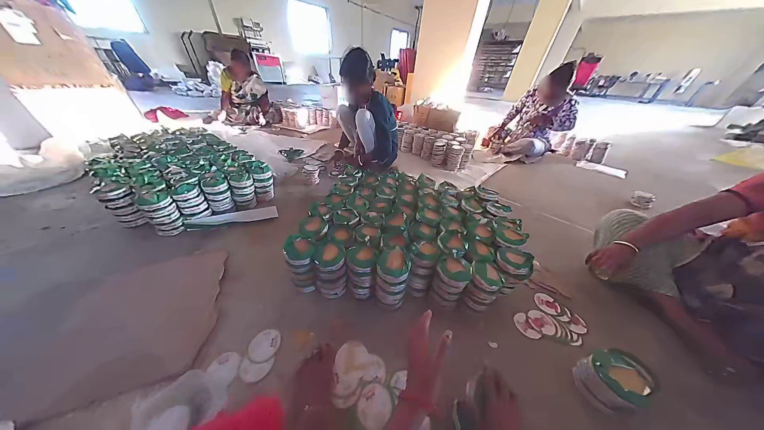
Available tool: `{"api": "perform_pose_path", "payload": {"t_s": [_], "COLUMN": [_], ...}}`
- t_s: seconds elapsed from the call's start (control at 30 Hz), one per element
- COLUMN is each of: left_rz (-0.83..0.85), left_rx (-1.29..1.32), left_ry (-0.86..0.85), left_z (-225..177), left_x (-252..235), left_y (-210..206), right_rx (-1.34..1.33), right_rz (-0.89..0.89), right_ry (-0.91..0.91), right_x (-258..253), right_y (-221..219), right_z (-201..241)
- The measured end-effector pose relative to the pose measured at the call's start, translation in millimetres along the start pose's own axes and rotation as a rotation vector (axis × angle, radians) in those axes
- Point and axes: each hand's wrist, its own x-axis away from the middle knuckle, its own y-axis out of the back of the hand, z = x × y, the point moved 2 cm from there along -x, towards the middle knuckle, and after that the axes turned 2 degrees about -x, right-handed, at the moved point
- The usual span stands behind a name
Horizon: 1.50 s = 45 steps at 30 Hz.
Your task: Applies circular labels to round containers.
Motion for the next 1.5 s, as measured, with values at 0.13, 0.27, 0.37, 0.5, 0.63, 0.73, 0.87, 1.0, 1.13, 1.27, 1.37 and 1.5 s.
{"api": "perform_pose_path", "payload": {"t_s": [0.13,0.27,0.37,0.5,0.63,0.73,0.87,1.0,1.13,1.27,1.37,1.5], "left_rz": [0.011,0.044,0.069,0.037,0.061,0.054,0.021,0.084,0.378,0.645,0.682,0.614], "left_rx": [0.028,0.078,0.074,0.022,0.022,-0.041,-0.085,-0.152,-0.845,-1.143,-1.126,-1.044], "left_ry": [0.086,0.079,0.076,0.075,0.083,0.113,0.176,0.178,0.210,0.411,0.378,0.225], "left_z": [2.2,-5.2,2.1,18.3,23.2,35.0,46.7,54.3,54.4,72.8,82.1,82.4], "left_x": [1.8,-2.2,2.0,-2.1,-9.3,-15.4,-15.4,-15.3,-22.9,-17.9,-16.2,-13.8], "left_y": [-1.3,-7.8,-8.7,-4.0,10.3,20.6,22.2,18.0,32.3,62.4,71.6,58.2], "right_rx": [0.146,0.137,0.103,0.001,-0.274,-0.212,-0.114,-0.176,-0.165,-0.209,-0.112,-0.031], "right_rz": [-0.025,0.122,0.174,0.227,0.115,-0.084,-0.238,-0.069,0.149,0.366,0.436,0.398], "right_ry": [0.051,0.005,0.045,-0.006,-0.293,-0.397,-0.406,-0.376,-0.278,-0.113,-0.081,-0.266], "right_x": [18.5,9.6,11.1,3.1,-28.8,-47.7,-49.0,-36.6,-24.2,3.6,24.1,62.1], "right_y": [-28.6,-23.4,-24.6,-4.7,18.8,34.3,47.9,43.2,26.1,25.5,28.8,31.3], "right_z": [0.2,-0.4,-8.0,-9.3,-51.6,-102.1,-131.2,-100.7,-70.6,-32.7,-14.7,-20.9]}}
